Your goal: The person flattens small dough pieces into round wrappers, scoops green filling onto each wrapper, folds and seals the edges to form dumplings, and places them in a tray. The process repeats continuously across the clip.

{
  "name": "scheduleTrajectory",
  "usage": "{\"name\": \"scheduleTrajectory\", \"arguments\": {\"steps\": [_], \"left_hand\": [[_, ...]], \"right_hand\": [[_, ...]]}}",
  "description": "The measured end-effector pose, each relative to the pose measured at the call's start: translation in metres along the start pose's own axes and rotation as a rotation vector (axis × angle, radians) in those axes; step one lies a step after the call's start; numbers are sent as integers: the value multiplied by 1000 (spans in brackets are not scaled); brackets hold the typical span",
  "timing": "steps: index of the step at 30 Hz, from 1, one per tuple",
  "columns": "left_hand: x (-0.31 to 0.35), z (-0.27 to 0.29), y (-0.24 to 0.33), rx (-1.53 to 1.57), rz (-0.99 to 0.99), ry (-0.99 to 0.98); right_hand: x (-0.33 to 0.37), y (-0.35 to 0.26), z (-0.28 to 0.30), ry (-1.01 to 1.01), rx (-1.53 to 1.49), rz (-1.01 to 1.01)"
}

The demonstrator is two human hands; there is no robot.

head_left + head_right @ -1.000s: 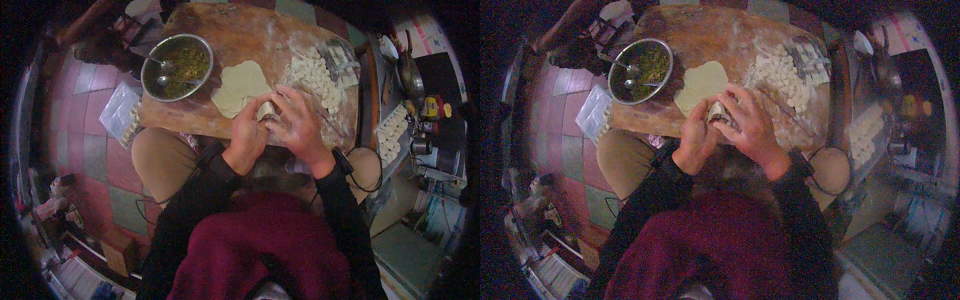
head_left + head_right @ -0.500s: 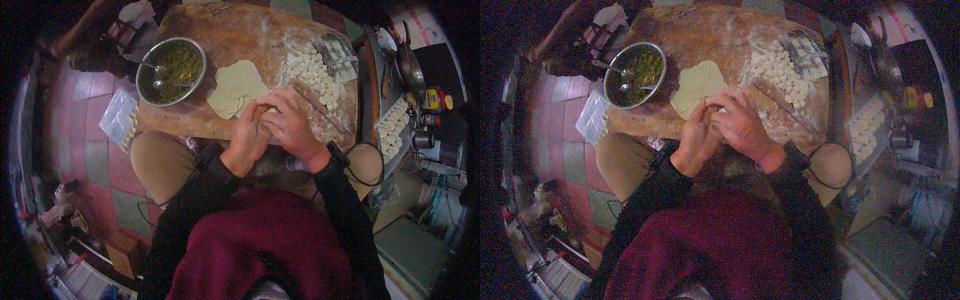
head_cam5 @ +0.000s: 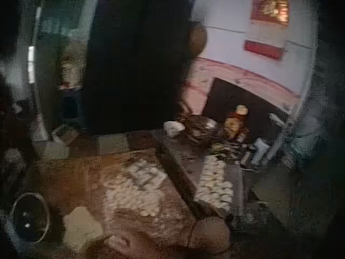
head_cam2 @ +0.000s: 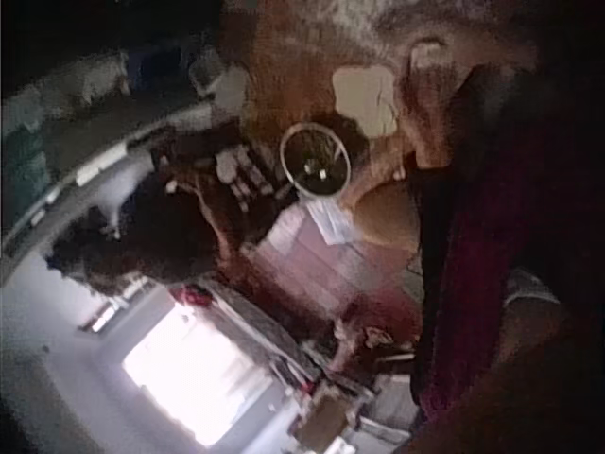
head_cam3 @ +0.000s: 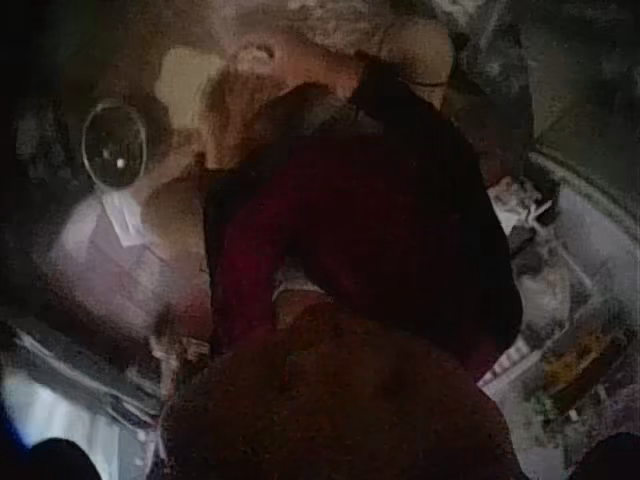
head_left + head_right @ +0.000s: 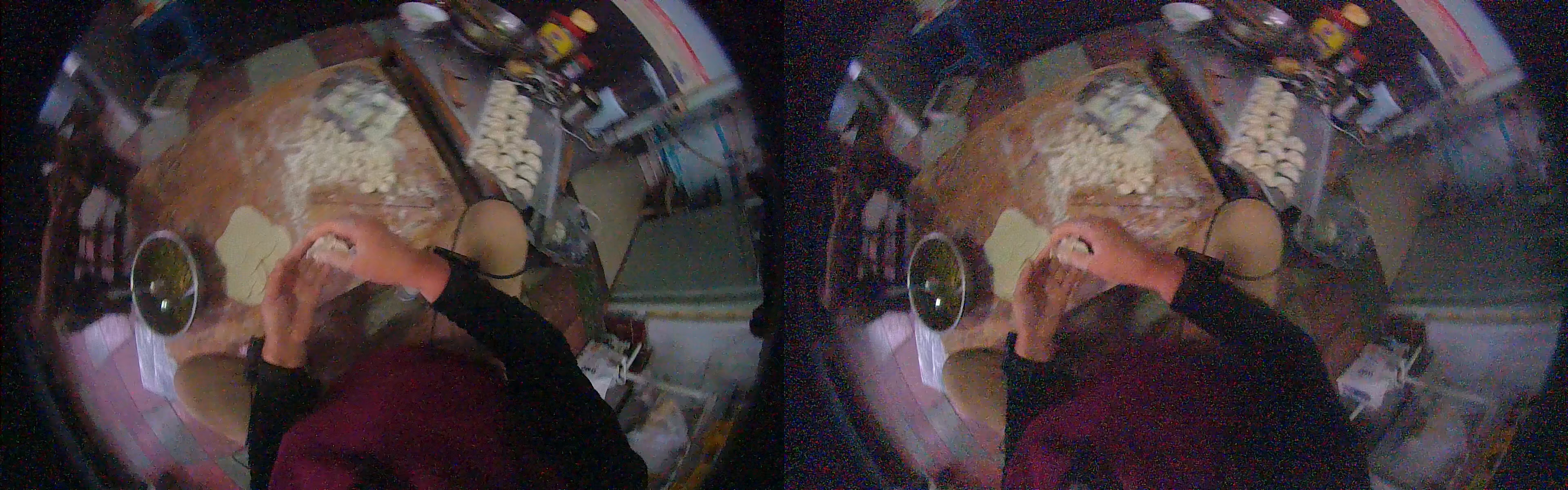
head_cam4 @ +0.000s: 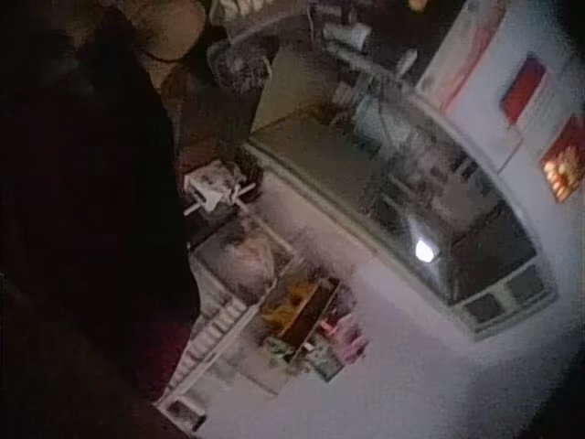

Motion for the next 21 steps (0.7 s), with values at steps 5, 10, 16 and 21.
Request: {"name": "scheduleTrajectory", "arguments": {"steps": [5, 10, 16, 21], "left_hand": [[-17, 31, 1, -119, 13, 56], [-31, 59, -1, -41, 26, 57], [-31, 81, -3, -166, -17, 233], [-32, 77, -3, -265, 18, 232]], "right_hand": [[40, 51, 187, 390, -357, -129], [105, 126, 381, 779, 398, -446], [111, 198, 439, 637, 804, -324], [111, 234, 439, 510, 878, -393]]}}
Point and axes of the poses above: each hand's wrist, its own x-axis away from the middle knuckle, its own z-axis out of the back of the hand, y = z × x, the point moved 5 cm from there along -x, towards the middle knuckle, and after that the axes turned 2 degrees about y, right-handed, at the moved point
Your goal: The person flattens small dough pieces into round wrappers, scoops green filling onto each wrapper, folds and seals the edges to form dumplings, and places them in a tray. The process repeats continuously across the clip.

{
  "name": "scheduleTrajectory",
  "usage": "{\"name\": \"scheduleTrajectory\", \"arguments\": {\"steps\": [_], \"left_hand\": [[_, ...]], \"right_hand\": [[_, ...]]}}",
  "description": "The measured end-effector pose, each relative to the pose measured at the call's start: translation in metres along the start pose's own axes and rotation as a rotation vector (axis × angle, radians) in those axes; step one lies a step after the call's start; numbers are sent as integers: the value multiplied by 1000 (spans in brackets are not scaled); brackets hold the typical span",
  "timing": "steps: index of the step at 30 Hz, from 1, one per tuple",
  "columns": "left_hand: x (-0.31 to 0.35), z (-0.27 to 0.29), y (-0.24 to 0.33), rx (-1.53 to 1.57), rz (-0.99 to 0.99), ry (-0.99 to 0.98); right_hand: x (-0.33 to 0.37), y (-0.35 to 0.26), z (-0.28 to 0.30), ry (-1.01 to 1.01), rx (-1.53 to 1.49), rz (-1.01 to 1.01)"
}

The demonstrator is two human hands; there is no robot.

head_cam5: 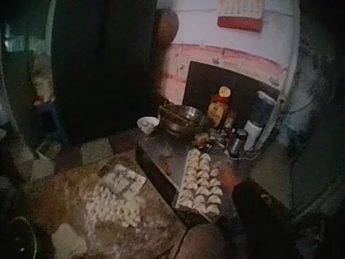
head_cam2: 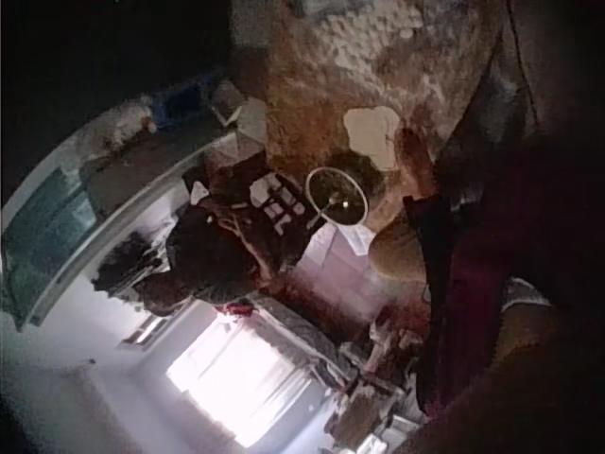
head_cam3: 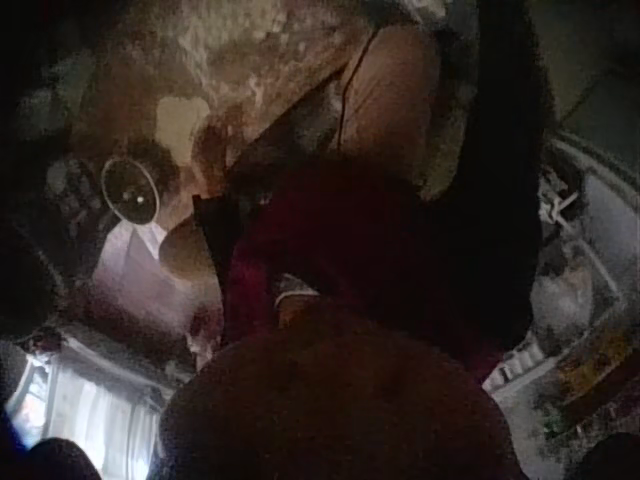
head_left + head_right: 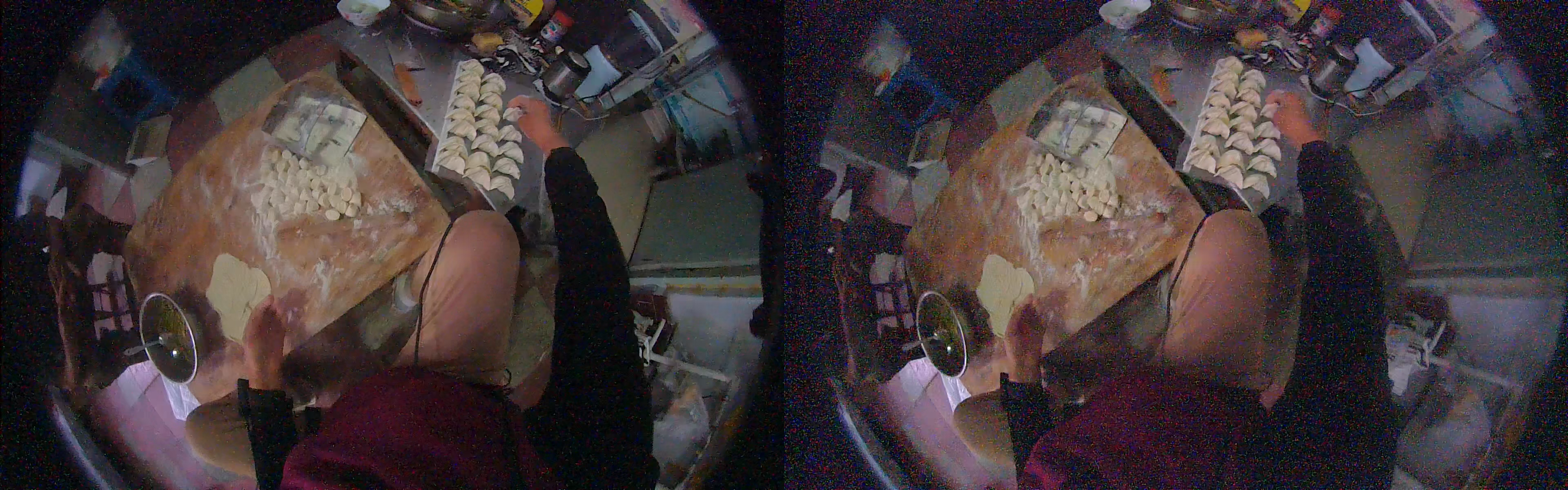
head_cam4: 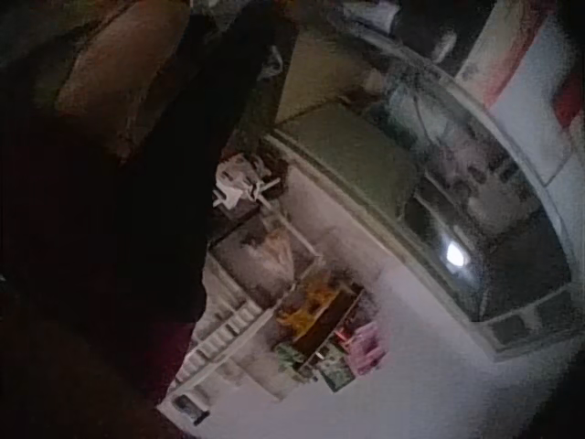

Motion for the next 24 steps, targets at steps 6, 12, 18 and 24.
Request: {"name": "scheduleTrajectory", "arguments": {"steps": [6, 12, 18, 24], "left_hand": [[19, -1, -4, 14, 76, -49], [13, 23, -11, 162, -56, 30], [26, 43, -8, 349, -181, 219], [34, 73, 7, 404, -254, 349]], "right_hand": [[-7, 18, -22, -236, -45, -35], [-26, -106, -4, -5, 356, 150], [54, -372, -96, -457, -327, 548], [141, -528, -232, -792, -515, 580]]}}
Point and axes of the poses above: each hand's wrist, its own x-axis away from the middle knuckle, its own z-axis out of the back of the hand, y = z × x, the point moved 5 cm from there along -x, towards the middle knuckle, and after that the axes turned 2 degrees about y, right-handed, at the moved point
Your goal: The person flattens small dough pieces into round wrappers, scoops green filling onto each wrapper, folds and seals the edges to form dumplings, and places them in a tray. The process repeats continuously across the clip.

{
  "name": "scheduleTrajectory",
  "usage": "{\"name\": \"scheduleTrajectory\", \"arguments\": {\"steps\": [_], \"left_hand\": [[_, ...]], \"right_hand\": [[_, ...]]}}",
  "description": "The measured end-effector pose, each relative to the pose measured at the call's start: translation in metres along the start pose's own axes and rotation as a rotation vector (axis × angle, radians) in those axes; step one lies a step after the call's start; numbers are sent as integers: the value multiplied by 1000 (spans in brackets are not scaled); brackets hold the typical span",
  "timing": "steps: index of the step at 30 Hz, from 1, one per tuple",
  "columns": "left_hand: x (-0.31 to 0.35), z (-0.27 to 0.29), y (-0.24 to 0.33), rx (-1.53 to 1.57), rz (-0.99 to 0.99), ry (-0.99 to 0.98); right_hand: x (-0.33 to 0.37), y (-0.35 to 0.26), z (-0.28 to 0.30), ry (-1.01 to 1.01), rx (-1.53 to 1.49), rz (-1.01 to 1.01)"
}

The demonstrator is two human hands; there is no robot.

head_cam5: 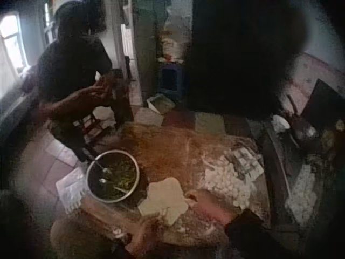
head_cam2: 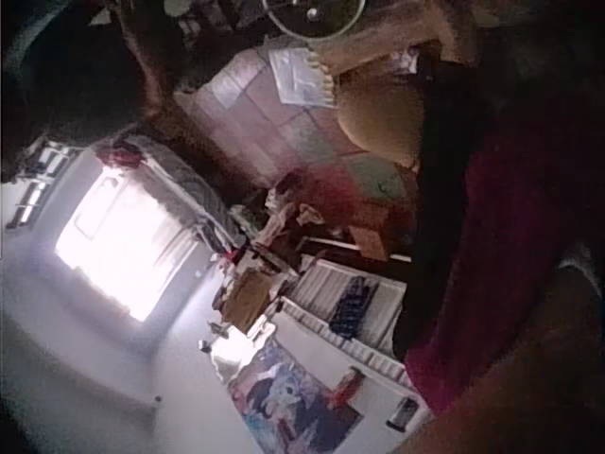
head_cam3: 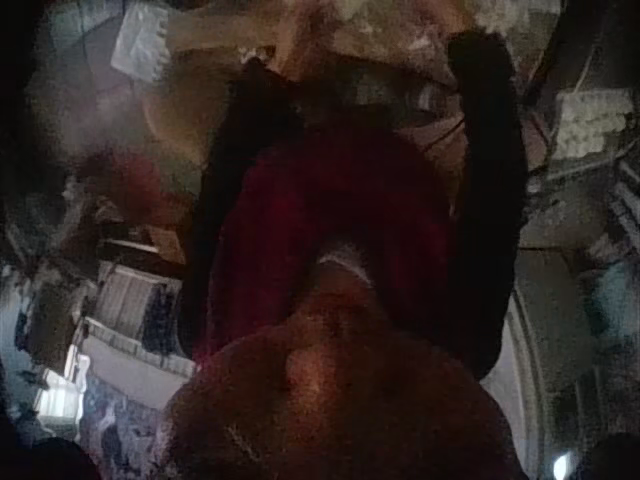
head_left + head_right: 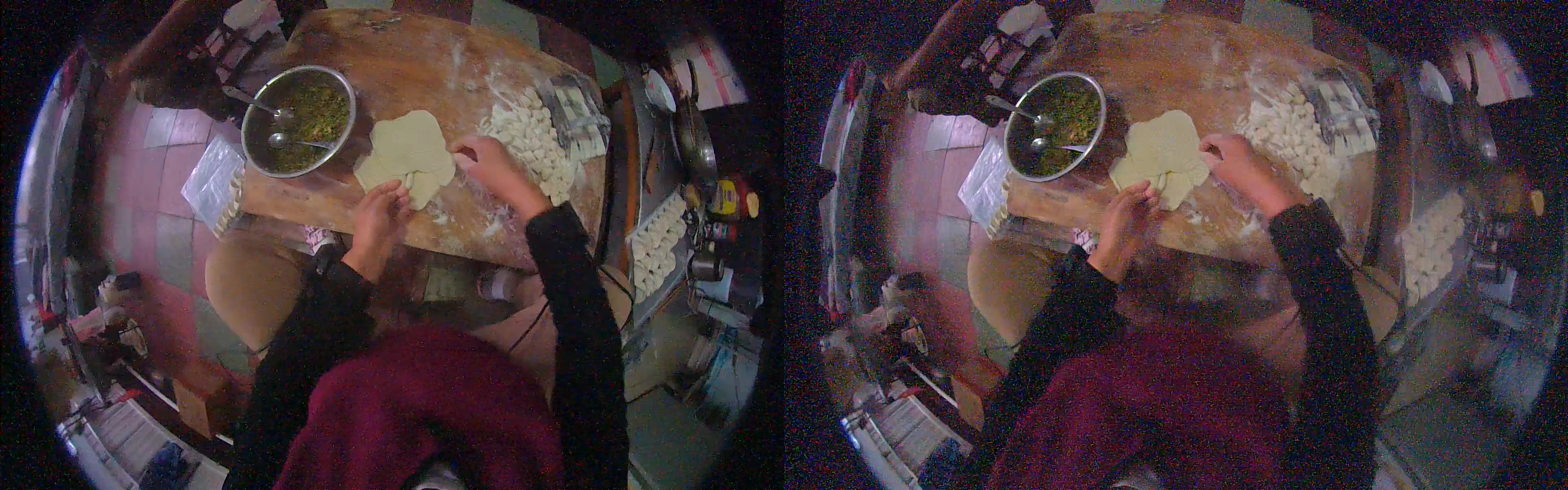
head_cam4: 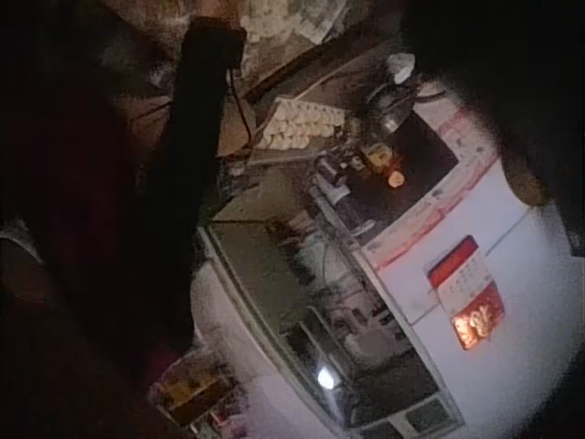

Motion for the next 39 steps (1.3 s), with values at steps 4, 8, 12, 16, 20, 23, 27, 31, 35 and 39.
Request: {"name": "scheduleTrajectory", "arguments": {"steps": [4, 8, 12, 16, 20, 23, 27, 31, 35, 39], "left_hand": [[3, 17, 16, 40, -23, -4], [3, 24, 29, 78, -67, 71], [-4, 16, 34, 90, -92, 112], [-6, 9, 29, 65, -110, 122], [-11, 9, 30, 85, -113, 123], [-13, 13, 32, 60, -98, 140], [-10, 18, 33, 103, -65, 113], [-9, 25, 36, 95, -102, 108], [-8, 28, 40, 81, -135, 69], [-8, 18, 34, 364, 33, -8]], "right_hand": [[-31, 27, -25, 1, 147, -22], [-51, 51, 7, -73, 234, -35], [-104, 35, 62, -48, 190, -14], [-143, -3, 87, 14, 128, 127], [-147, -10, 33, -10, 317, 139], [-120, 18, -35, -109, 419, -146], [-91, 27, -72, 138, 356, -116], [-91, 16, -74, 202, 287, -105], [-84, -9, -55, 214, -16, -129], [-58, -49, -55, 59, -595, -239]]}}
Point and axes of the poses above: each hand's wrist, its own x-axis away from the middle knuckle, its own z-axis out of the back of the hand, y = z × x, the point moved 5 cm from there along -x, towards the middle knuckle, and after that the axes turned 2 degrees about y, right-handed, at the moved point
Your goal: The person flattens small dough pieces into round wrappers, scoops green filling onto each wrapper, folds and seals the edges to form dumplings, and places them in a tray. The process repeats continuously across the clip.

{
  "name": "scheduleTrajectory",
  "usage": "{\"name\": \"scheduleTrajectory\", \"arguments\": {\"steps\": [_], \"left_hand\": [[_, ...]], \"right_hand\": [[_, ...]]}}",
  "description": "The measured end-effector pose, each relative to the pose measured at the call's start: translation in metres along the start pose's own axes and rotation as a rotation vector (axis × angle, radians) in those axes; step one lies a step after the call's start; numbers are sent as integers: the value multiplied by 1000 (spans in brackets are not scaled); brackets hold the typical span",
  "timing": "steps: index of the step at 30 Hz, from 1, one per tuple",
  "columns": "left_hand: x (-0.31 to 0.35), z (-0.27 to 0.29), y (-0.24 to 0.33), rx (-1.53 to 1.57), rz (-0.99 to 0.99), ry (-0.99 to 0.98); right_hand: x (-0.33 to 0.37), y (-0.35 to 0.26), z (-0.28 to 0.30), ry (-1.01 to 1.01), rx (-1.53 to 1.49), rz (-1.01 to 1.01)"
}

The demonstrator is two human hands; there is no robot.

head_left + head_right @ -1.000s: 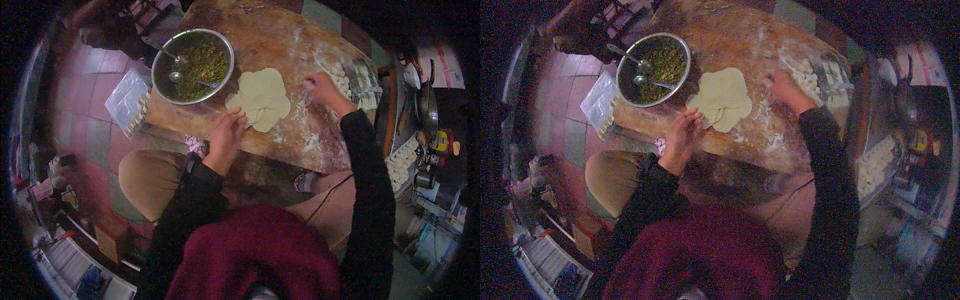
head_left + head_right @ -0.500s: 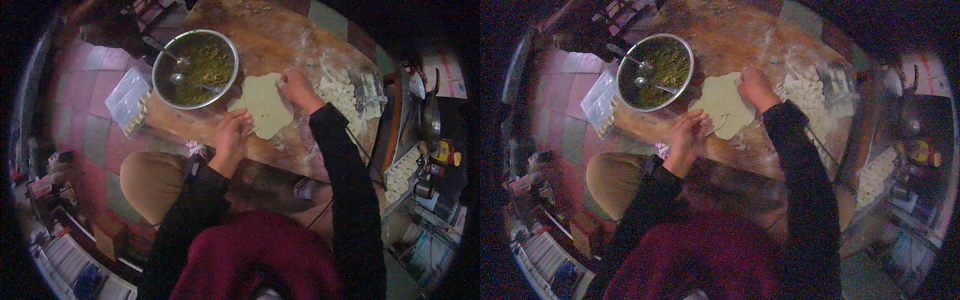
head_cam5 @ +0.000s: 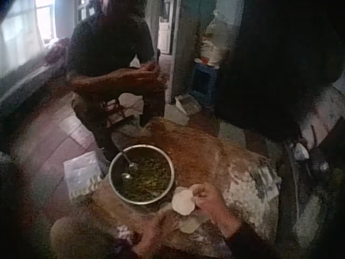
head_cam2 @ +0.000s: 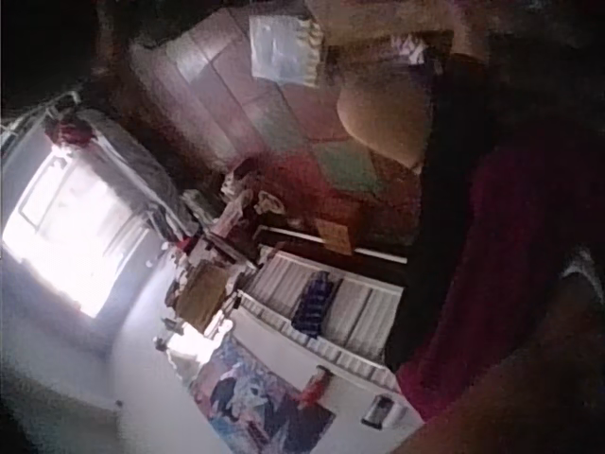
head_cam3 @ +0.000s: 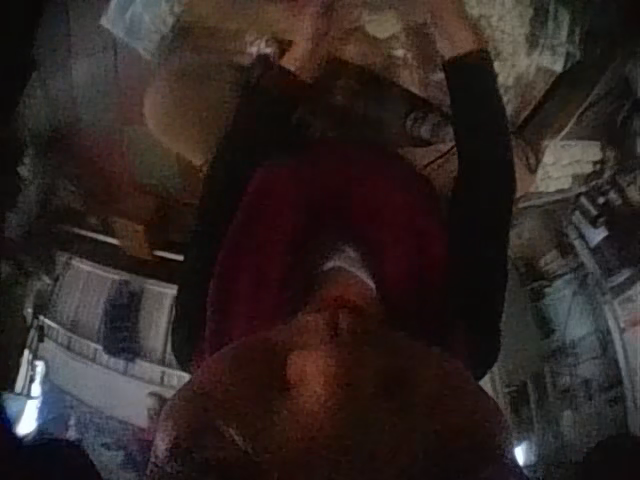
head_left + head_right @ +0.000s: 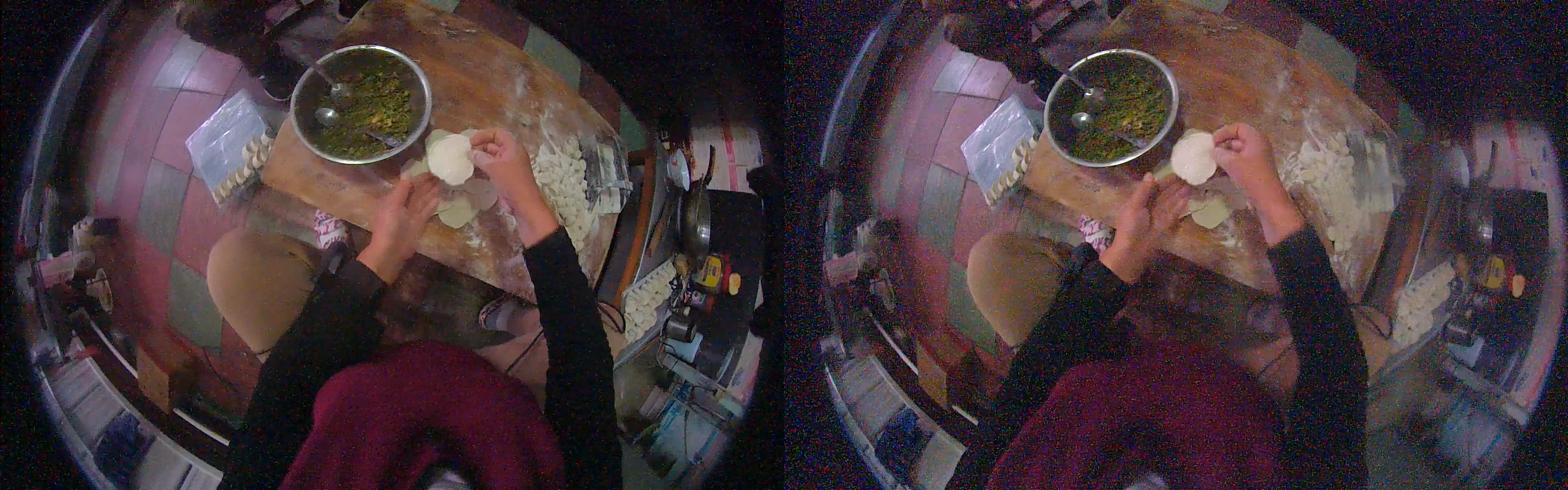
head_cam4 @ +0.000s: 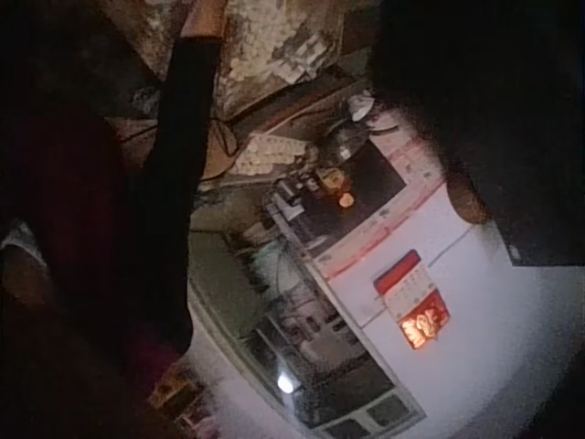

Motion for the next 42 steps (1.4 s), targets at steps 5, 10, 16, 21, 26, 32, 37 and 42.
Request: {"name": "scheduleTrajectory", "arguments": {"steps": [5, 10, 16, 21, 26, 32, 37, 42], "left_hand": [[11, -19, 9, 29, -122, -250], [29, 7, 44, -90, -361, 43], [34, 26, 61, -76, -421, 133], [29, 40, 72, -134, -533, 233], [33, 45, 77, -37, -535, 329], [32, 43, 100, 199, -576, 332], [40, 36, 112, -59, -707, 270], [34, 30, 113, 213, -616, 166]], "right_hand": [[43, -39, -47, -217, 297, 139], [13, -78, -95, -143, 789, 657], [-48, -51, -154, -283, 1362, 594], [-64, -36, -167, -355, 1265, 502], [-70, -50, -157, -439, 1165, 408], [-43, -74, -142, -423, 1248, 664], [-26, -65, -144, -507, 1396, 667], [-24, -52, -133, -626, 1232, 551]]}}
Point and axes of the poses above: each hand's wrist, its own x-axis away from the middle knuckle, its own z-axis out of the back of the hand, y = z × x, the point moved 5 cm from there along -x, towards the middle knuckle, and after that the axes turned 2 degrees about y, right-handed, at the moved point
